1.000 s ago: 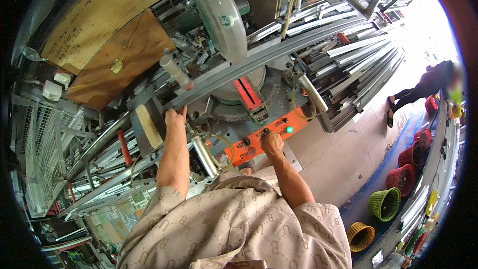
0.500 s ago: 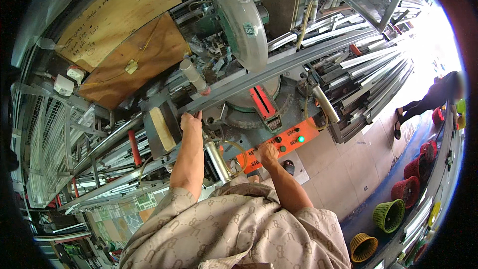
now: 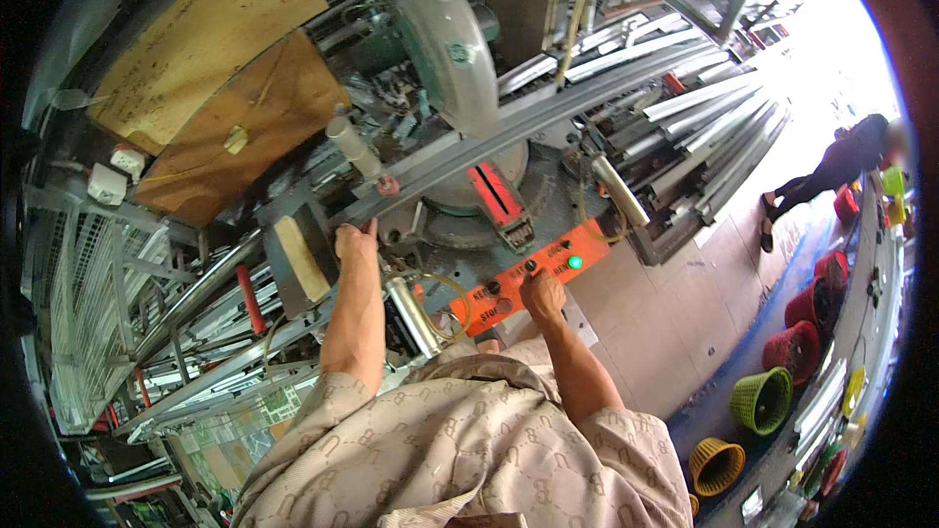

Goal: The person selects metal profiles from a rack, measures them with a tape measure, and cuts them to length using a chop saw. They handle several profiles one at a time, positioning each on the saw, cutting, and then moving the cut piece aside.

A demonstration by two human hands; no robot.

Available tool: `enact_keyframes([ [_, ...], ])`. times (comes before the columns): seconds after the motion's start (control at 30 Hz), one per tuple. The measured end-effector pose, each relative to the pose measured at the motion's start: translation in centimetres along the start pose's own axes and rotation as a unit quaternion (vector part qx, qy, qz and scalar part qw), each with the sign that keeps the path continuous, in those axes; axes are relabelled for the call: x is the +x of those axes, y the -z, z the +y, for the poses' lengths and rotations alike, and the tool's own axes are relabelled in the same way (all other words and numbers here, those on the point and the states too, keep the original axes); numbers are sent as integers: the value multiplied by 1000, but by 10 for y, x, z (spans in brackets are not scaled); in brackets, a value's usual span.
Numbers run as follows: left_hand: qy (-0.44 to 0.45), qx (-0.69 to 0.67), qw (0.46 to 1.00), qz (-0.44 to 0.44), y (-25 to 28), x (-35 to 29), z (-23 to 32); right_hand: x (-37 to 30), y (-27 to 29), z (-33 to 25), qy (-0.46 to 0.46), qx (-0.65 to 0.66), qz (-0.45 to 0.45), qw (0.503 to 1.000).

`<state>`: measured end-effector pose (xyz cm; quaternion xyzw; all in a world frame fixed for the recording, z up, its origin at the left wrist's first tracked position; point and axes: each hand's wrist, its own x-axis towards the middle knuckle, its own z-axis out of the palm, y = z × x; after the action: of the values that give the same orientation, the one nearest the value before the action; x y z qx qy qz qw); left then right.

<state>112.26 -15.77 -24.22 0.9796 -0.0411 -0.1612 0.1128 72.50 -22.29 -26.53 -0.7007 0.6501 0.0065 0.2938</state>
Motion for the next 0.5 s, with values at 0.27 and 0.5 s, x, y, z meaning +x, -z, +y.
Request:
enact_keyframes([
  [0.27,278,-784,547,-92,-17,28,-7,50,-19,14,89,-94,22,991],
  [0.5,328,-805,492,-42,-21,33,-6,43,-16,10,-45,78,3,996],
])
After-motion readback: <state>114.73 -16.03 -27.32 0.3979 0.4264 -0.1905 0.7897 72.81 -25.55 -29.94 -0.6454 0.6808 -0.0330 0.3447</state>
